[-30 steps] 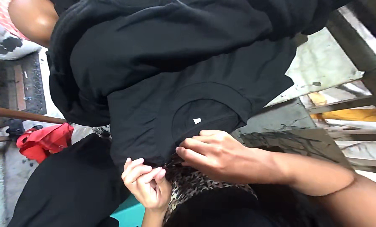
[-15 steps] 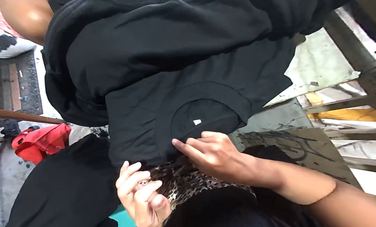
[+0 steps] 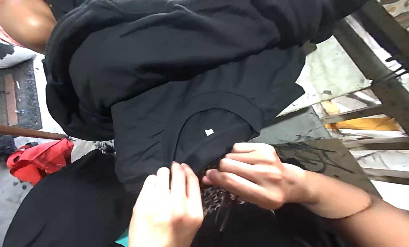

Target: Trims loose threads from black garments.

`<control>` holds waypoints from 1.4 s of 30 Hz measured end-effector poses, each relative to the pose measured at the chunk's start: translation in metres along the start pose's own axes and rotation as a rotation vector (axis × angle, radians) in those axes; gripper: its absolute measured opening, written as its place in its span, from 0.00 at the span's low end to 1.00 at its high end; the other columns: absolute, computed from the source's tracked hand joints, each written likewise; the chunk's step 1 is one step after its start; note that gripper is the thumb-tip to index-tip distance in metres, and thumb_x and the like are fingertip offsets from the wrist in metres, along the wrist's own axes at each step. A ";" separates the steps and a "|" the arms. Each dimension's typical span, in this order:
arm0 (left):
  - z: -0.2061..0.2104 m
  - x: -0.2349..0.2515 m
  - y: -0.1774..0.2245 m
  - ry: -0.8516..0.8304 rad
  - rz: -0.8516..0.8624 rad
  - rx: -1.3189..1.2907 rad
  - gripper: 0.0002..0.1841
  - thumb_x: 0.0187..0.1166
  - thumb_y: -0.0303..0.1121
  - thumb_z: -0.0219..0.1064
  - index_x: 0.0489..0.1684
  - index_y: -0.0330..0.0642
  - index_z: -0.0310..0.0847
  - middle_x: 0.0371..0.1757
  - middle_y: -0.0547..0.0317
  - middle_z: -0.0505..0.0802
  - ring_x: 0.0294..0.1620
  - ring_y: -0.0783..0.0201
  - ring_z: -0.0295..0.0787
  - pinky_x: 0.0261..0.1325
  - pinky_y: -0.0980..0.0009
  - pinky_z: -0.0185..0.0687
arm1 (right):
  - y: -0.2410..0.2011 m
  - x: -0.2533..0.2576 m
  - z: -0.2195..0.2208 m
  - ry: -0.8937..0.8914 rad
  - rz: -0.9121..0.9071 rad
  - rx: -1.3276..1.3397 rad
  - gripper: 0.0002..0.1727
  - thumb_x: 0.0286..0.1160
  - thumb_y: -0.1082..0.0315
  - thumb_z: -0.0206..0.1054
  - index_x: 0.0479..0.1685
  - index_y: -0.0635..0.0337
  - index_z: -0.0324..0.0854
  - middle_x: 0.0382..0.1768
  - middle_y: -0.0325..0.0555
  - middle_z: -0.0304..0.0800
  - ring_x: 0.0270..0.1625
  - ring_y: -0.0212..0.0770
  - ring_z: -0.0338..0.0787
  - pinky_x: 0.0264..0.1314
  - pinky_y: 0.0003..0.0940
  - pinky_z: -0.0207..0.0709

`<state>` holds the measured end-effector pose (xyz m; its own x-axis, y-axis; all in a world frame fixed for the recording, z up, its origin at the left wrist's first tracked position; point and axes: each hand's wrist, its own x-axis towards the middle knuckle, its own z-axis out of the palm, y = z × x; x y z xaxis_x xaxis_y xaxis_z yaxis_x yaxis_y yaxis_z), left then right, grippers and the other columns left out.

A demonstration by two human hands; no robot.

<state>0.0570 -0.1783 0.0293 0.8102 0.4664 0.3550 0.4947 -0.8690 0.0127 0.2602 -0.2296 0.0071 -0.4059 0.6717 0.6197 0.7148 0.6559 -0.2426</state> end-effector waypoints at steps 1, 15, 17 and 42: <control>-0.004 0.001 -0.001 -0.016 -0.013 0.000 0.12 0.75 0.21 0.58 0.31 0.33 0.90 0.32 0.46 0.94 0.24 0.53 0.87 0.23 0.64 0.72 | 0.001 0.004 0.005 0.042 0.050 0.036 0.13 0.89 0.66 0.58 0.34 0.60 0.80 0.18 0.43 0.73 0.18 0.38 0.69 0.23 0.30 0.58; 0.066 -0.035 0.037 0.246 -0.303 -0.072 0.09 0.72 0.23 0.64 0.30 0.35 0.92 0.40 0.42 0.96 0.40 0.50 0.94 0.44 0.69 0.87 | -0.002 0.014 0.045 -0.200 0.474 -0.116 0.35 0.63 0.72 0.64 0.79 0.60 0.79 0.19 0.44 0.81 0.12 0.42 0.76 0.11 0.36 0.63; 0.067 -0.036 0.037 0.235 -0.292 -0.075 0.09 0.73 0.23 0.64 0.29 0.36 0.92 0.40 0.44 0.96 0.42 0.50 0.94 0.47 0.69 0.87 | -0.003 0.017 0.045 -0.240 0.499 -0.162 0.37 0.64 0.71 0.64 0.83 0.63 0.73 0.18 0.42 0.80 0.12 0.42 0.76 0.11 0.35 0.63; 0.081 -0.039 0.038 0.825 -0.799 -1.556 0.11 0.87 0.41 0.62 0.41 0.58 0.92 0.68 0.71 0.91 0.64 0.75 0.88 0.63 0.79 0.84 | 0.006 -0.010 0.054 0.025 0.461 0.140 0.20 0.69 0.60 0.70 0.56 0.65 0.84 0.25 0.45 0.85 0.23 0.37 0.80 0.22 0.29 0.71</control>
<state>0.0700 -0.2160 -0.0602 0.0179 0.9919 0.1260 -0.4295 -0.1062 0.8968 0.2376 -0.2133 -0.0410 -0.0501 0.8959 0.4415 0.7325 0.3334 -0.5935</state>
